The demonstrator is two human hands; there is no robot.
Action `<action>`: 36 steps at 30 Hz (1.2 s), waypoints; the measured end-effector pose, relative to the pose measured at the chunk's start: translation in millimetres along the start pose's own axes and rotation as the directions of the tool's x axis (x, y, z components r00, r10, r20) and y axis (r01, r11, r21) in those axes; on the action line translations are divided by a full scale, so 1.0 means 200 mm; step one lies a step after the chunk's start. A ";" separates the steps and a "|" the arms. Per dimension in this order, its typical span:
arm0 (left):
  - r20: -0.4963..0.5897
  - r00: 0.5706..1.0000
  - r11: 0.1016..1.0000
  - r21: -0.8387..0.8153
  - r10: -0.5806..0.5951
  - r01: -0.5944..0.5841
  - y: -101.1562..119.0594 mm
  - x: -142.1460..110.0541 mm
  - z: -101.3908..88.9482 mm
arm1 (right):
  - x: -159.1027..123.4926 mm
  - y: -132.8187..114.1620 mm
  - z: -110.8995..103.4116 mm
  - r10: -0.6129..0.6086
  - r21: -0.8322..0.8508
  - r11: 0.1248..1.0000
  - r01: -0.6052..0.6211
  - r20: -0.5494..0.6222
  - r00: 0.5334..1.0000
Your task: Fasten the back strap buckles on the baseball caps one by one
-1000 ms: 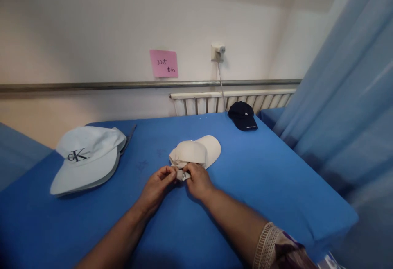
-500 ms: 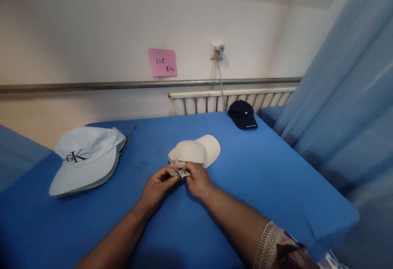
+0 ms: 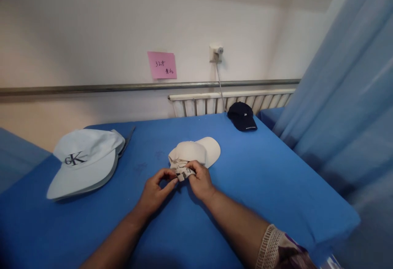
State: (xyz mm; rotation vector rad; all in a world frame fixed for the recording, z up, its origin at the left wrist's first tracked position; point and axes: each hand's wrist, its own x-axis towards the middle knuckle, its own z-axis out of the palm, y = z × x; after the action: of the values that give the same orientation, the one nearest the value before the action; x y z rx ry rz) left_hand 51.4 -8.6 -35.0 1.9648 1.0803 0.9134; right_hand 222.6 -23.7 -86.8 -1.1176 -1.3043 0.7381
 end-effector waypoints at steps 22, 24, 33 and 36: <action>0.010 0.954 0.853 -0.445 -0.299 0.272 -0.02 0.01 -0.01 | -0.01 -0.03 -0.03 -0.145 -0.313 0.935 0.166 0.089 0.985; -0.029 0.935 0.811 -0.508 -0.353 0.291 -0.03 0.03 -0.04 | -0.01 -0.01 -0.03 -0.142 -0.335 0.932 0.141 0.022 0.990; 0.193 0.962 0.950 -0.209 -0.192 0.232 -0.03 -0.01 0.02 | -0.03 -0.13 -0.03 -0.339 -0.338 0.882 0.329 0.029 0.940; 0.209 0.966 0.894 -0.386 -0.154 0.226 -0.03 -0.04 0.10 | -0.08 -0.21 -0.01 -0.415 -0.357 0.810 0.464 0.209 0.885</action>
State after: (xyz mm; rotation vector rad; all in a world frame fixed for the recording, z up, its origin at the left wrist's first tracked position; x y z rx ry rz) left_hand 61.4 -17.8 -52.4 1.5318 0.8806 0.7706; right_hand 214.4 -52.0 -53.6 -1.0321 -1.7965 0.1914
